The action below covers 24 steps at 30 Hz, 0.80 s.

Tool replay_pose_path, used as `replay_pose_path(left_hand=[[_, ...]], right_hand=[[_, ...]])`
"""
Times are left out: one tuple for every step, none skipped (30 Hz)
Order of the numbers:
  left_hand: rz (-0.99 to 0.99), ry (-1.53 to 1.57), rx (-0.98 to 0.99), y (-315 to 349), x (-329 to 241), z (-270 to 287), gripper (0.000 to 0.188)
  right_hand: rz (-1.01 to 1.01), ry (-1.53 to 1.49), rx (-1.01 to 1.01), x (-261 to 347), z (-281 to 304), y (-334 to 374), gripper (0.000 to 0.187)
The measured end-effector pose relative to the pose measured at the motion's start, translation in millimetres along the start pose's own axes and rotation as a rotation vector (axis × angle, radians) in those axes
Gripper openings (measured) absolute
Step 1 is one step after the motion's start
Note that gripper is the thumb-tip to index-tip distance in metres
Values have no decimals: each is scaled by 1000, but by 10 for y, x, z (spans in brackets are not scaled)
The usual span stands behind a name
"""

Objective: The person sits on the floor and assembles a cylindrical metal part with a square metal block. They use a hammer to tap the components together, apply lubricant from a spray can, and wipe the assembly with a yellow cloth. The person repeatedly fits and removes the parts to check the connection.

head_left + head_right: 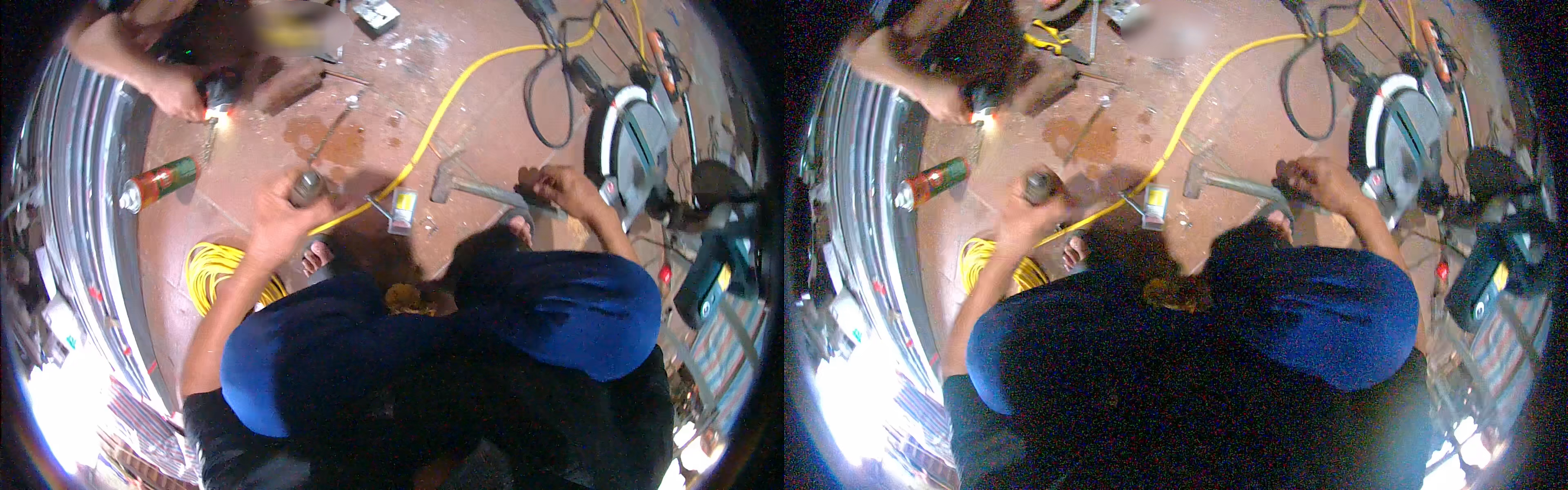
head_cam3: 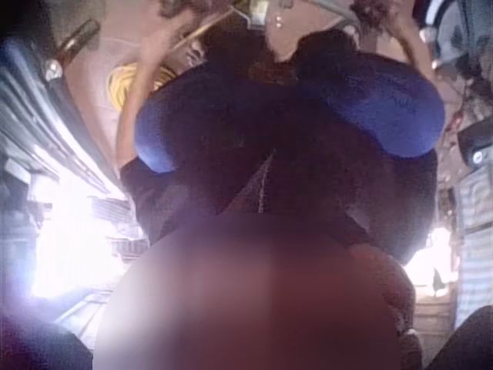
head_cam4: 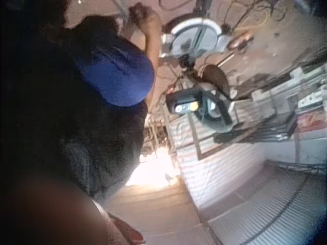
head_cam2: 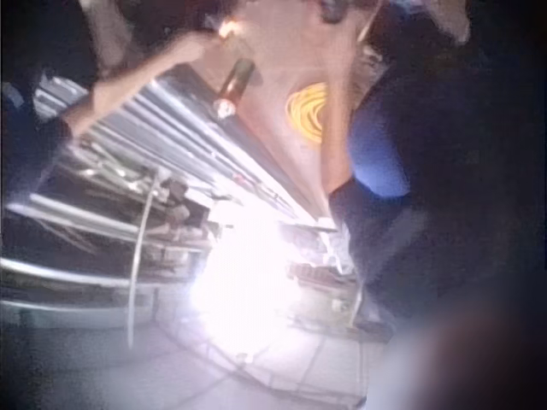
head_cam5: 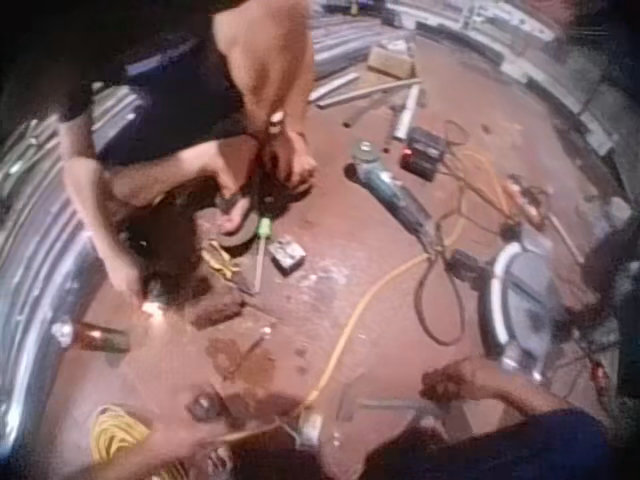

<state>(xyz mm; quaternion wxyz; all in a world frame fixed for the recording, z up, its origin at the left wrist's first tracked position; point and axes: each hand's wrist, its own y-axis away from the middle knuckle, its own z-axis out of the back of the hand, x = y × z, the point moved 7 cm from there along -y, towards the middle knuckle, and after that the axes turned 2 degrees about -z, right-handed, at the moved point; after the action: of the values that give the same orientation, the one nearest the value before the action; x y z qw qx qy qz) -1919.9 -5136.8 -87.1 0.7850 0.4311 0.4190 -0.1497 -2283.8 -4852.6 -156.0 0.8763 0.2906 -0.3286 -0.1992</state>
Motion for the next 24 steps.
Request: replay_pose_path(left_hand=[[-61, -7, 17, 58, 174, -41, 22], [83, -2, 24, 106, 464, -120, 24], [144, 30, 66, 148, 661, -232, 26], [115, 35, 85, 175, 749, -324, 27], [-124, -82, 130, 154, 671, -455, 29], [-135, -34, 179, 151, 712, -554, 30], [-77, -16, 252, 135, 773, -677, 31], [-42, 0, 316, 110, 797, -789, 33], [-76, 74, 356, 83, 754, -869, 33], [-138, 145, 383, 62, 686, -932, 32], [-211, 209, 411, 47, 610, -963, 32], [-288, 321, 439, 53, 534, -976, 33], [-187, 389, 484, 61, 579, -1010, 32], [-220, 391, 469, 54, 561, -980, 31], [-245, 360, 447, 67, 556, -943, 30], [-215, 394, 442, 73, 575, -918, 29], [-177, 394, 434, 88, 601, -888, 28], [-156, 399, 430, 104, 610, -853, 28], [-141, 399, 435, 118, 609, -821, 28], [-141, 406, 447, 136, 590, -786, 28], [-140, 414, 460, 158, 568, -757, 29], [-218, 364, 408, 157, 512, -684, 30], [-251, 393, 371, 164, 475, -625, 30], [-274, 413, 348, 168, 453, -591, 30]], right_hand=[[58, -12, 57, 188, -31, -79, 27], [143, 58, 127, 390, -23, -164, 31], [200, 77, 160, 604, -28, -281, 31], [344, 103, 124, 875, 52, -363, 32], [382, 178, 149, 1081, 69, -449, 33], [488, 165, 108, 1349, 150, -497, 33], [543, 176, 98, 1597, 201, -552, 32], [640, 162, 54, 1885, 262, -578, 32], [703, 177, 69, 2152, 266, -603, 29], [808, 167, 52, 2431, 278, -589, 27], [939, 162, 25, 2696, 302, -548, 26], [970, 227, 113, 2879, 214, -570, 23], [1022, 309, 212, 3031, 112, -567, 22], [1177, 333, 185, 3199, 91, -513, 22], [1146, 353, 174, 3267, 78, -538, 23], [1119, 372, 164, 3311, 52, -565, 24], [1083, 394, 162, 3334, 13, -598, 24], [1083, 358, 177, 3358, -17, -607, 27], [997, 270, 262, 3345, -75, -663, 29], [905, 182, 348, 3327, -145, -715, 30], [808, 108, 465, 3298, -243, -755, 31], [612, -39, 610, 3227, -335, -833, 37], [516, -231, 691, 3225, -397, -853, 37], [401, -398, 778, 3205, -471, -875, 38]])
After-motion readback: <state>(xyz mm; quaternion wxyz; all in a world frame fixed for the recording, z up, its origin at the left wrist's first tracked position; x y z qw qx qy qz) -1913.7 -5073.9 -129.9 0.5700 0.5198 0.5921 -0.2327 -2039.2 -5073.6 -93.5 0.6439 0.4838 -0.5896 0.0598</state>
